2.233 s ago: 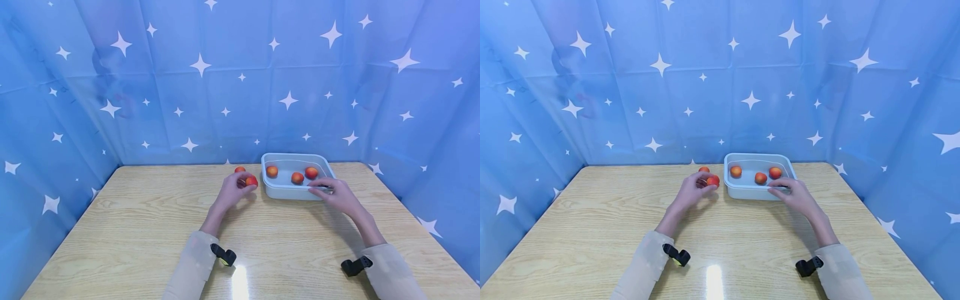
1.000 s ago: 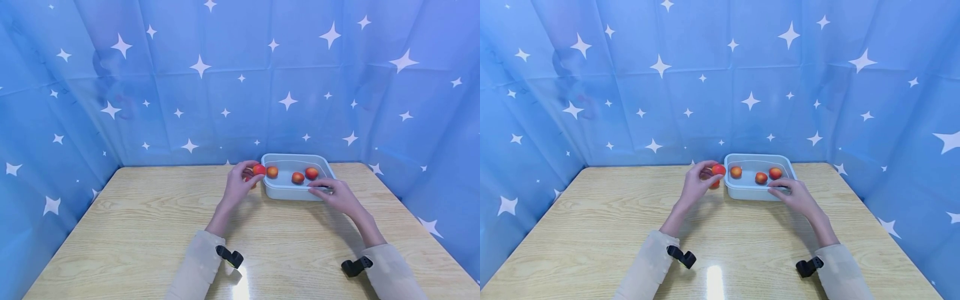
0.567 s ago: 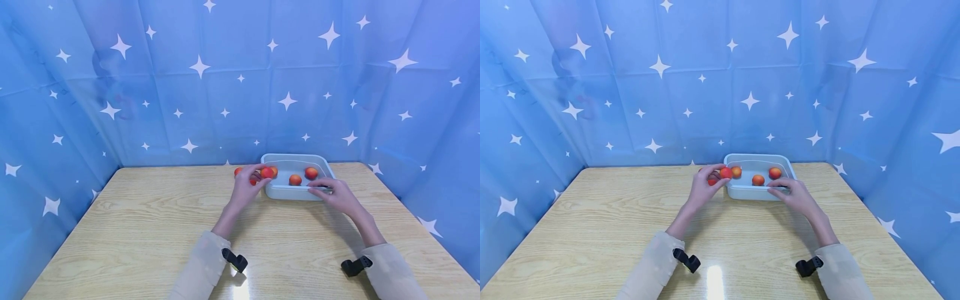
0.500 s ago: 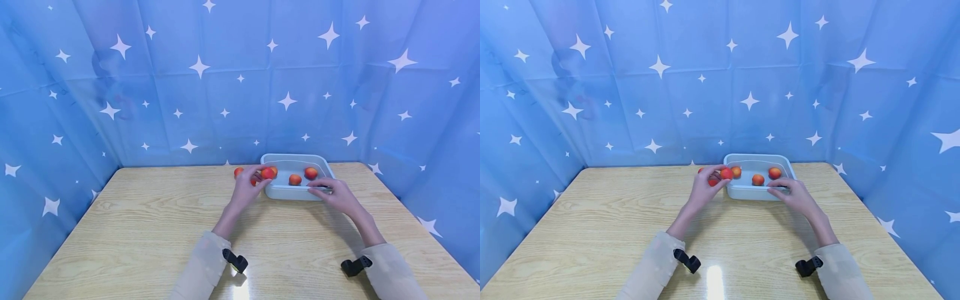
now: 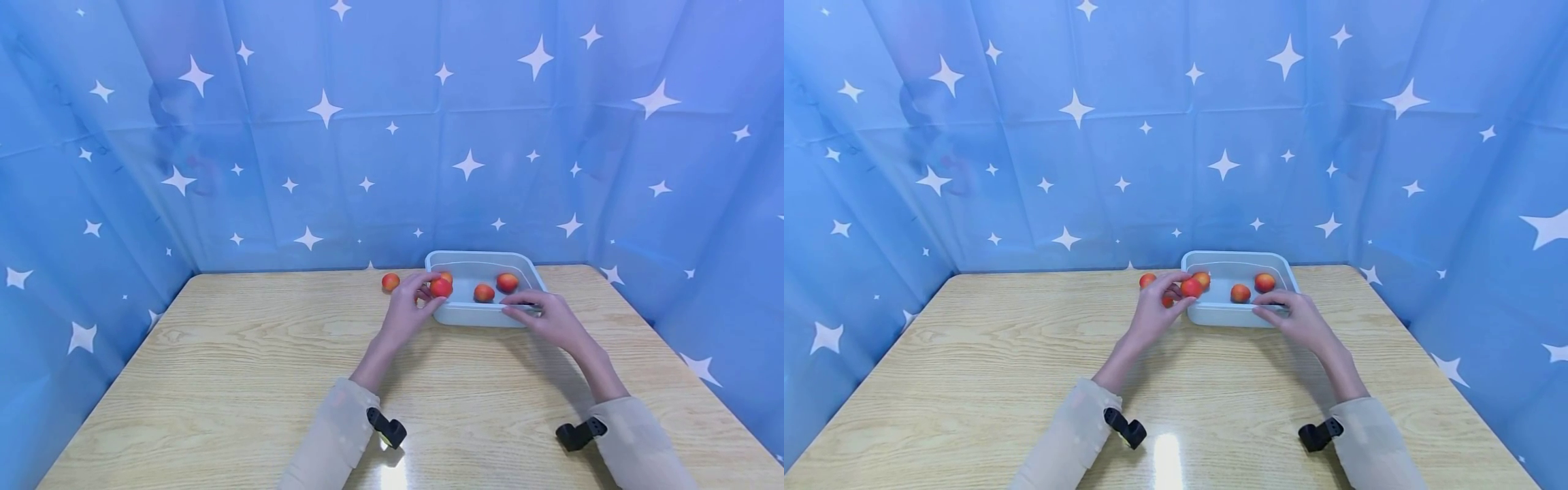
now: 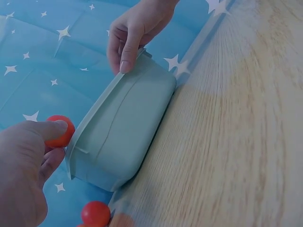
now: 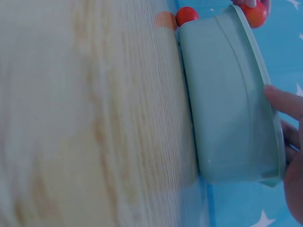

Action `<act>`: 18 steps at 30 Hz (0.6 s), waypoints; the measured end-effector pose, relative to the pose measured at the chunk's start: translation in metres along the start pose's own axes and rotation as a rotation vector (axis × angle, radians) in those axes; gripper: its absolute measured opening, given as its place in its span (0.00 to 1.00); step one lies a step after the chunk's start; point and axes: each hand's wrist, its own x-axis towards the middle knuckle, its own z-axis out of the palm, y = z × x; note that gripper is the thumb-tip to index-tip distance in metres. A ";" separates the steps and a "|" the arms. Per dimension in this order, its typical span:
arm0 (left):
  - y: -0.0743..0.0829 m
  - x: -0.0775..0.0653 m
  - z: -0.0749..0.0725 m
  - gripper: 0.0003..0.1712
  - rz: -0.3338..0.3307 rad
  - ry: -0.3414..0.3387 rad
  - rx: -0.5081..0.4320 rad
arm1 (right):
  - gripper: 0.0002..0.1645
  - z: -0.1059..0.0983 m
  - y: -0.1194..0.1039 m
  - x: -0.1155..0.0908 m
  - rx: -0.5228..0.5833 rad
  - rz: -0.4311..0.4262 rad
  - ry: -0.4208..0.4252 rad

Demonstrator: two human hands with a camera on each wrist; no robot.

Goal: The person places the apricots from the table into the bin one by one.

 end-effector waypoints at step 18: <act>0.006 0.000 -0.003 0.25 -0.042 0.012 -0.004 | 0.10 0.000 -0.002 0.000 -0.005 0.000 -0.005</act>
